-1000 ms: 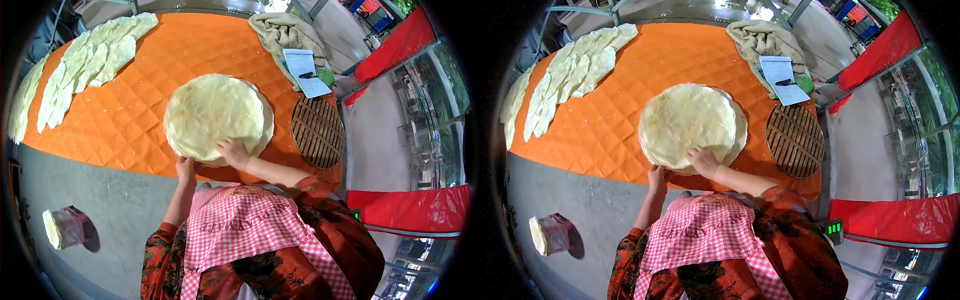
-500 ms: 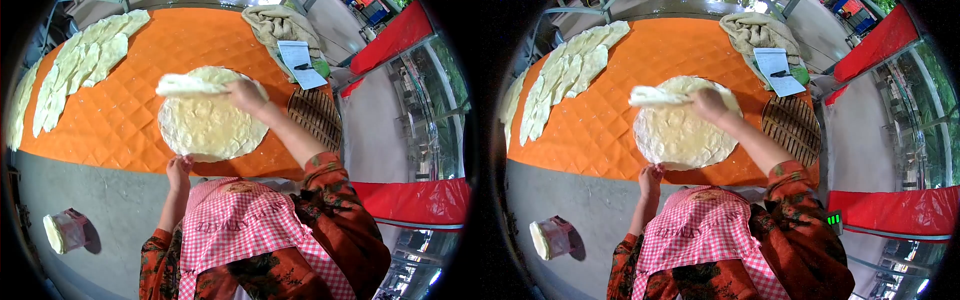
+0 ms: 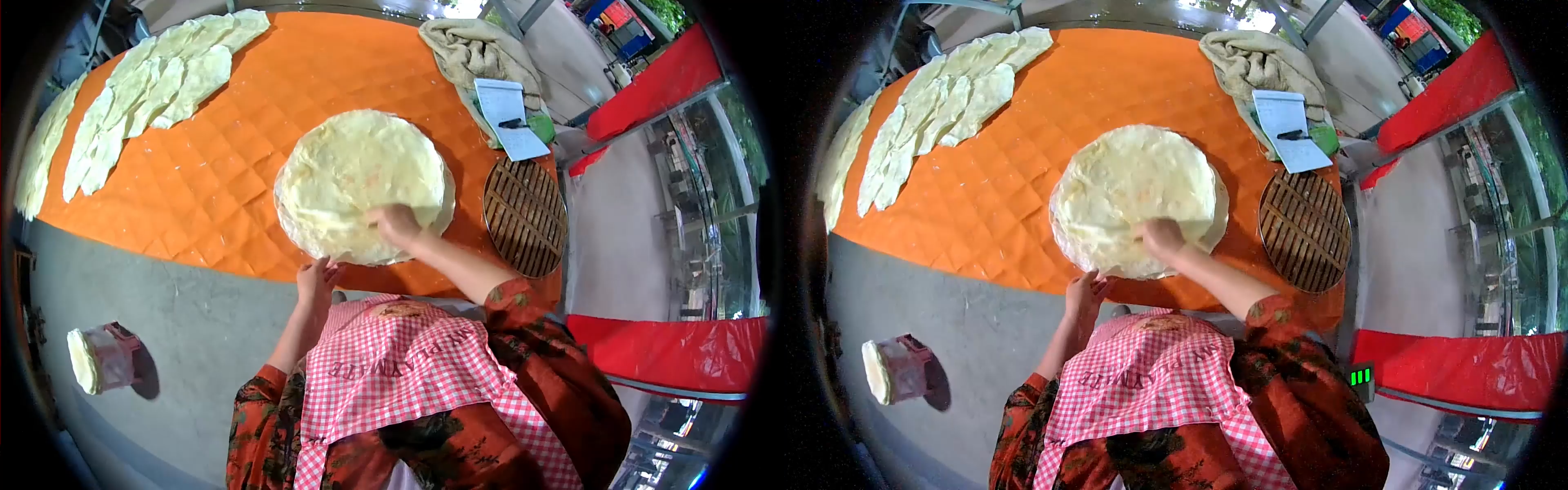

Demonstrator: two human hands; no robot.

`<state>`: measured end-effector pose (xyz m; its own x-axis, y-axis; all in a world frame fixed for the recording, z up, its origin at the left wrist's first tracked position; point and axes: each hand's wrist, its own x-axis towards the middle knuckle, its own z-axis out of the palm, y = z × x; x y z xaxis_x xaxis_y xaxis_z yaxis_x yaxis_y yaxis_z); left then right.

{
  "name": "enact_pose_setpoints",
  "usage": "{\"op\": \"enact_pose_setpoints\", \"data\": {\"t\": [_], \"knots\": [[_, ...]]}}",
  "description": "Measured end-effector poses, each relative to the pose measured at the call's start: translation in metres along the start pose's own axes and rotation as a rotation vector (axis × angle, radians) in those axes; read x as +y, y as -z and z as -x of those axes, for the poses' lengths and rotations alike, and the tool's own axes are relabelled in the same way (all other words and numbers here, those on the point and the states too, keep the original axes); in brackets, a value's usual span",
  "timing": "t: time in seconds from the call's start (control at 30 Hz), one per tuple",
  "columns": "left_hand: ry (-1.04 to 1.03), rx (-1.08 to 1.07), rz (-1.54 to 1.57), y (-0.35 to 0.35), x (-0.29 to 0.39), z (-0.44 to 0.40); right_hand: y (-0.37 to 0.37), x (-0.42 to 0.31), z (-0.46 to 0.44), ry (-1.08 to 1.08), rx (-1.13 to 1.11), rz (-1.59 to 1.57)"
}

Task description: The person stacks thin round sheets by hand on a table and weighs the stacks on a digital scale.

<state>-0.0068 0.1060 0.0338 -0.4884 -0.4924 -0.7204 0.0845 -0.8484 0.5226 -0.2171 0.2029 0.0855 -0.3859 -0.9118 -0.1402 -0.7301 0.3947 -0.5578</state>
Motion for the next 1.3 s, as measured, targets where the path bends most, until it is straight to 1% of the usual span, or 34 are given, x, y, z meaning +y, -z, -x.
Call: {"op": "enact_pose_setpoints", "data": {"t": [0.03,0.1,0.2,0.23,0.27,0.3,0.37,0.43,0.47,0.5,0.53,0.57,0.6,0.67,0.7,0.73,0.77,0.83,0.9,0.97,1.0,1.03,1.07,1.1,1.13,1.17,1.23,1.3], "knots": [[0.014,-0.021,0.018,-0.001,-0.004,-0.007,0.013,-0.005,-0.005,0.089,0.167,0.119],[0.026,-0.054,-0.003,0.000,-0.009,-0.012,0.044,-0.036,-0.002,0.281,0.342,0.225],[-0.024,-0.069,-0.042,-0.011,-0.004,-0.007,0.011,-0.052,0.006,0.320,0.343,0.369],[-0.035,-0.071,-0.055,-0.016,-0.002,-0.002,-0.015,-0.041,0.009,0.300,0.239,0.332],[-0.044,-0.070,-0.066,-0.018,0.000,0.000,-0.039,-0.032,0.012,0.301,0.221,0.318],[-0.046,-0.115,-0.058,-0.015,0.000,-0.005,-0.049,-0.034,0.016,0.301,0.198,0.303],[-0.036,-0.193,-0.039,-0.005,-0.003,-0.011,-0.058,-0.037,0.029,0.277,0.319,0.319],[-0.029,-0.273,0.012,-0.003,0.000,-0.005,-0.060,-0.040,0.036,0.248,0.355,0.279],[-0.026,-0.323,0.036,-0.010,0.007,0.001,-0.059,-0.036,0.033,0.233,0.335,0.236],[-0.027,-0.302,0.046,-0.019,0.015,0.009,-0.057,-0.030,0.028,0.222,0.315,0.195],[-0.031,-0.276,0.061,-0.028,0.022,0.019,-0.073,-0.005,0.008,0.236,0.348,0.005],[-0.035,-0.244,0.076,-0.032,0.024,0.026,-0.043,-0.018,-0.006,-0.077,0.058,0.016],[-0.088,-0.249,0.015,-0.027,0.025,0.027,-0.012,-0.018,-0.028,-0.228,0.004,-0.090],[-0.087,-0.204,0.067,0.018,0.005,-0.008,0.066,-0.039,-0.048,-0.130,0.048,0.012],[-0.092,-0.187,0.098,0.029,-0.001,-0.020,0.081,-0.023,-0.064,-0.051,0.295,0.064],[-0.077,-0.064,0.044,0.020,0.004,-0.003,0.124,-0.055,-0.048,0.135,0.392,0.253],[-0.071,-0.064,0.041,0.012,0.005,0.007,0.144,-0.063,-0.040,0.242,0.420,0.286],[-0.063,-0.059,0.035,-0.001,0.004,0.020,0.161,-0.079,-0.008,0.347,0.479,0.372],[-0.085,-0.080,0.032,-0.012,-0.003,0.023,0.127,-0.065,0.019,0.323,0.508,0.366],[-0.156,-0.123,-0.006,-0.019,-0.009,0.015,0.066,-0.020,0.033,0.288,0.437,0.329],[-0.155,-0.108,-0.033,-0.018,-0.012,0.009,0.037,0.009,0.036,0.269,0.273,0.291],[-0.159,-0.110,-0.063,-0.018,-0.015,0.006,-0.007,0.052,0.037,0.232,0.222,0.333],[-0.130,-0.099,-0.087,-0.023,-0.017,0.006,-0.023,0.064,0.044,-0.049,0.080,-0.052],[-0.080,-0.205,0.010,-0.020,-0.019,0.005,-0.044,0.077,0.050,0.308,0.452,0.313],[-0.015,-0.128,-0.156,-0.013,-0.021,-0.001,-0.037,0.070,0.052,0.284,0.414,0.318],[-0.023,-0.021,-0.134,-0.020,-0.020,0.004,-0.030,0.062,0.053,0.260,0.363,0.312],[-0.172,0.093,-0.251,-0.019,-0.027,-0.011,-0.022,0.059,0.053,0.201,0.300,0.258],[-0.134,-0.004,-0.297,-0.013,-0.029,-0.037,-0.020,0.059,0.054,0.147,0.273,0.222]]}}
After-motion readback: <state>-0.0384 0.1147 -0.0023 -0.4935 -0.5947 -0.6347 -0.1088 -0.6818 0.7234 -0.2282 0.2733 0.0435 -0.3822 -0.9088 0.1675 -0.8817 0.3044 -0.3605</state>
